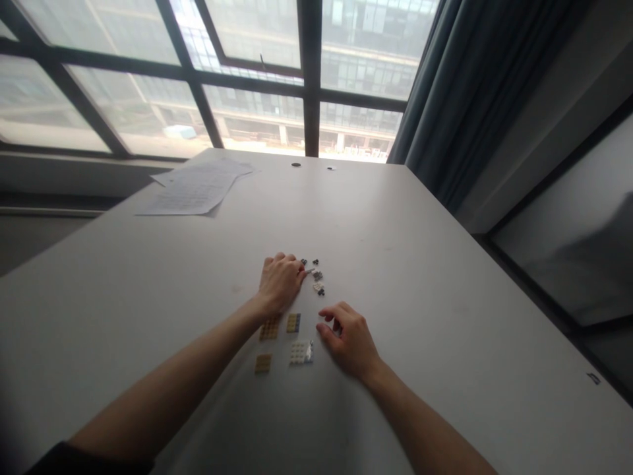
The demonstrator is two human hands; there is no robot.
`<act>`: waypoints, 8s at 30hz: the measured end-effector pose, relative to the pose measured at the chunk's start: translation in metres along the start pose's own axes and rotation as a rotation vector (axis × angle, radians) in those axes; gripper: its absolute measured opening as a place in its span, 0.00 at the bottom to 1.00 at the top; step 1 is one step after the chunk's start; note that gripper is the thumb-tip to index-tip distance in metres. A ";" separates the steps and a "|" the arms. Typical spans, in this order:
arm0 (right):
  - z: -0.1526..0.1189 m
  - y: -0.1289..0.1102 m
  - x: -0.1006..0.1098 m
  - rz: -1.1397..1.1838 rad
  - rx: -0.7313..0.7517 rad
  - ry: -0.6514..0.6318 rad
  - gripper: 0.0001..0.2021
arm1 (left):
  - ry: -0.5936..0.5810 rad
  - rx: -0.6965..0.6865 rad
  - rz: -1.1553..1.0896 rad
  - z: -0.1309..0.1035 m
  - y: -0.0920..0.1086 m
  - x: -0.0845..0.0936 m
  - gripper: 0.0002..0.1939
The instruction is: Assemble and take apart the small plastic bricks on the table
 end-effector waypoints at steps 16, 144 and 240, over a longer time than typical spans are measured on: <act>-0.014 -0.022 -0.026 0.355 -0.093 0.155 0.10 | 0.390 -0.282 -0.232 -0.108 0.005 0.047 0.05; -0.016 -0.031 -0.009 0.679 -0.012 0.144 0.02 | 0.487 -0.318 -0.534 -0.106 0.018 0.049 0.02; -0.028 -0.047 -0.008 0.105 0.505 -0.046 0.20 | -0.022 -0.009 -1.185 -0.138 -0.004 0.059 0.14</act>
Point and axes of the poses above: each hand's wrist, its own z-axis towards the middle knuckle, its own x-axis out of the back of the hand, y = z × x, the point moved 1 cm from there along z, towards the middle knuckle, and after that the axes turned 15 degrees about z, right-handed, at the moved point
